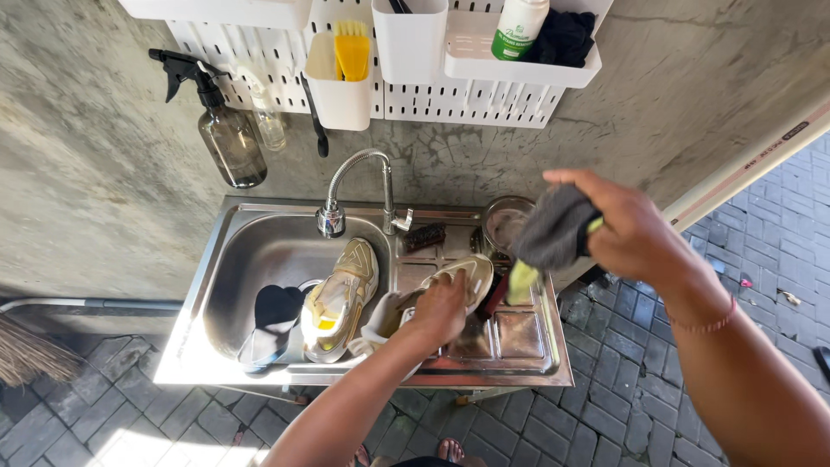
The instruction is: The person cleans a pair of white sneakers at an outdoor sink. They wipe the shoes with a cloth, rinse the cloth under running water, apply a cleaning spray to a brush, and scrub the shoes with the brush.
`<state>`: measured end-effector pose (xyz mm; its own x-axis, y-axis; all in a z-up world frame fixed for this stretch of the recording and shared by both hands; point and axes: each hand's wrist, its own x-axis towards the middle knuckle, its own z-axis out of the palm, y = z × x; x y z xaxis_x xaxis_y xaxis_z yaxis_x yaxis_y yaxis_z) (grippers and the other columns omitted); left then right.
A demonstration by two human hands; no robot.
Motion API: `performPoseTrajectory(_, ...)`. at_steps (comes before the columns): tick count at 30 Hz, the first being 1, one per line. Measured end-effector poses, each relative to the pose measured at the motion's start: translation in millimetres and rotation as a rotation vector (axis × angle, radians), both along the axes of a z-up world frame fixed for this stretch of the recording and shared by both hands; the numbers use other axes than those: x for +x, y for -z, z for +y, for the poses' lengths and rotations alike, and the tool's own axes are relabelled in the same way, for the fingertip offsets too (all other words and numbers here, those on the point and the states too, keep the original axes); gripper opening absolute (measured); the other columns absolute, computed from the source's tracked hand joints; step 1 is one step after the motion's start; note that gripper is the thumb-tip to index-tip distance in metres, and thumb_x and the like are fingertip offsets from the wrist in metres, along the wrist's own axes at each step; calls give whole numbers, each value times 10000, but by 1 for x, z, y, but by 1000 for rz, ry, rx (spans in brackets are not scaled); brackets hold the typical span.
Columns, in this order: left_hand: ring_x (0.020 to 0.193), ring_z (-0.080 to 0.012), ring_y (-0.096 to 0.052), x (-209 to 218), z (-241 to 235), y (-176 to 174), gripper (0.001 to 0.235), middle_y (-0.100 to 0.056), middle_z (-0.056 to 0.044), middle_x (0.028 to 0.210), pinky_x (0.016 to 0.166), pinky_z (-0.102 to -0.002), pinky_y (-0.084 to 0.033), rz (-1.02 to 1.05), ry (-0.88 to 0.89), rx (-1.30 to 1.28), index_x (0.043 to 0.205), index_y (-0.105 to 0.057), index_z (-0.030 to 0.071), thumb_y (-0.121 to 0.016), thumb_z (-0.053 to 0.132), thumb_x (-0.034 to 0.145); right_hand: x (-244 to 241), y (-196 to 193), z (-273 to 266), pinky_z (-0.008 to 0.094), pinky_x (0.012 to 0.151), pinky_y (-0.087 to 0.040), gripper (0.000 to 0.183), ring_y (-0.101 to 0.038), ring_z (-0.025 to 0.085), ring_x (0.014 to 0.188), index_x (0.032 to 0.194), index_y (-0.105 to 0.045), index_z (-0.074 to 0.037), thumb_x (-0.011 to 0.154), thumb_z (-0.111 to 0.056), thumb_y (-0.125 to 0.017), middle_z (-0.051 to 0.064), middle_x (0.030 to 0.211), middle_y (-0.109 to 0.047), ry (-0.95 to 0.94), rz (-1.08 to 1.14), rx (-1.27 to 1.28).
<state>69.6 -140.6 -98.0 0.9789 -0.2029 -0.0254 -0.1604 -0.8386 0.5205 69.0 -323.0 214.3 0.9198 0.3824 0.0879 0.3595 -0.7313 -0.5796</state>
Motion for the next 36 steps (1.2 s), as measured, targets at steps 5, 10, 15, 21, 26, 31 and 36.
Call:
performPoseTrajectory(5,1056,-487,-599,-1,-16,0,865,-539,-247,1110,689,-631,-592,28,110,54,1459,-411,37,-687,303,683,26,-18,20,740,1028,-390,900,-522,667,1179,1473,-562,-205,651,100,-360,375,1169,-648,-6,60,-9)
performPoseTrajectory(10,1119,-409,-581,-23,11,-83,689,-580,-215,1138,775,-564,-580,-197,-19,33,1325,-562,36,-719,413,769,50,-2,29,728,1037,-388,760,-552,607,1188,1405,-585,-107,705,70,-347,363,1165,-651,-136,69,228)
performPoseTrajectory(15,1374,-585,-373,-14,38,-158,1048,-436,-392,1416,1183,-620,-290,-614,-140,-616,1488,-380,-90,-854,440,719,61,20,46,488,1018,-478,465,-596,302,1030,1327,-636,10,917,71,-427,196,1034,-663,-296,104,537)
performPoseTrajectory(21,1150,-236,-668,7,61,-142,420,-708,-64,1268,934,-347,-483,-243,-150,-828,1342,-590,124,-590,321,972,73,51,34,223,921,-522,362,-640,124,1038,1387,-599,-83,1035,-73,-516,65,1192,-668,-152,128,749)
performPoseTrajectory(26,1109,-234,-670,-31,131,-111,588,-669,-115,1242,944,-407,-542,-266,-127,-567,1304,-639,116,-588,551,912,87,94,-8,262,957,-586,460,-686,99,1031,1344,-646,-234,1006,-540,-582,-24,1109,-670,13,166,934)
performPoseTrajectory(31,1162,-264,-638,-68,197,-70,439,-668,-69,1291,1028,-494,-401,207,-279,27,1281,-636,154,-620,428,938,102,129,-60,310,1098,-532,573,-612,111,1242,1596,-461,-223,1141,-570,-478,-23,1326,-602,-132,179,780)
performPoseTrajectory(36,1176,-236,-587,-66,181,-25,483,-546,-87,1300,1123,-839,-95,548,-67,467,1181,-696,97,-594,462,881,99,134,-50,433,1192,-511,618,-579,259,1414,1635,-392,-153,1148,-532,-401,110,1486,-547,-194,145,735)
